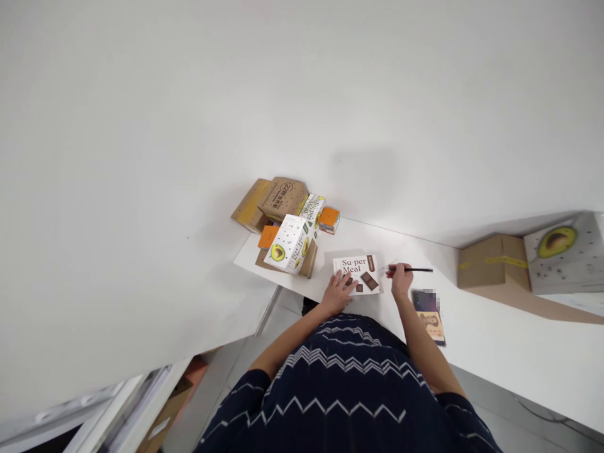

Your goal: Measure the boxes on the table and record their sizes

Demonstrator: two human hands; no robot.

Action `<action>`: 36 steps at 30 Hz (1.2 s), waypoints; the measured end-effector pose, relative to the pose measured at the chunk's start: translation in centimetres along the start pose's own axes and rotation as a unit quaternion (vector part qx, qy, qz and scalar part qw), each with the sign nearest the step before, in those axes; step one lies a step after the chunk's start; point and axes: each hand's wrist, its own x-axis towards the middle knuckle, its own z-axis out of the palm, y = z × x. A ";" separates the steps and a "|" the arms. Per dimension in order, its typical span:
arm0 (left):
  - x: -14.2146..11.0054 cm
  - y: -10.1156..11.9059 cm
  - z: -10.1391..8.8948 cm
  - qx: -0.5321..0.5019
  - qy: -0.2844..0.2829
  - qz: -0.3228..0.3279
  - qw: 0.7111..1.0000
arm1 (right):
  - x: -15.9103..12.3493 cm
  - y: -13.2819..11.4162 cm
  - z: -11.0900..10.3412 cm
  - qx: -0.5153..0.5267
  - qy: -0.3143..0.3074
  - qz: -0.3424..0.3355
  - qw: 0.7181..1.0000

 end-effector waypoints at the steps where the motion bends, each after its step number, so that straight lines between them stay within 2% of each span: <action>1: 0.0 0.0 0.0 0.001 0.002 0.002 1.000 | 0.5 0.6 -0.9 -0.085 -0.016 0.005 0.996; 3: -0.1 0.0 0.0 0.003 0.006 0.006 1.000 | 1.0 1.8 -2.4 -0.179 -0.046 0.013 0.983; 6: -0.1 -0.1 0.0 0.009 0.006 0.012 1.000 | 0.6 3.0 -3.3 -0.226 -0.066 0.023 0.972; 10: -0.2 -0.1 0.0 0.015 0.007 0.009 1.000 | 0.0 3.0 -3.7 -0.265 -0.076 0.031 0.961; 13: -0.2 -0.2 0.1 0.020 0.002 0.007 1.000 | -0.7 2.8 -5.0 -0.317 -0.082 0.024 0.945; 15: -0.2 -0.2 0.2 0.020 0.002 0.008 1.000 | -1.6 3.1 -6.4 -0.361 -0.051 -0.002 0.931; 18: -0.2 -0.3 0.4 0.016 0.005 0.007 1.000 | -3.7 4.5 -8.9 -0.426 0.060 -0.026 0.903; 20: -0.2 -0.3 0.5 0.013 0.005 0.006 1.000 | -5.0 5.8 -10.4 -0.453 0.098 0.013 0.886; 23: -0.2 -0.3 0.4 0.011 0.002 0.009 1.000 | -6.1 7.8 -11.7 -0.464 0.071 0.099 0.878; 25: -0.2 -0.3 0.3 0.011 0.000 0.012 1.000 | -6.5 8.6 -12.1 -0.462 0.053 0.121 0.877; 33: -0.1 0.0 -0.1 0.017 -0.011 0.008 1.000 | -6.7 8.2 -12.1 -0.435 0.055 0.078 0.895; 34: -0.1 0.0 -0.2 0.018 -0.010 0.008 1.000 | -6.5 8.0 -12.1 -0.412 0.062 0.086 0.905; 36: -0.2 0.0 -0.1 0.021 -0.008 0.009 1.000 | -6.1 7.6 -12.3 -0.291 0.058 0.119 0.948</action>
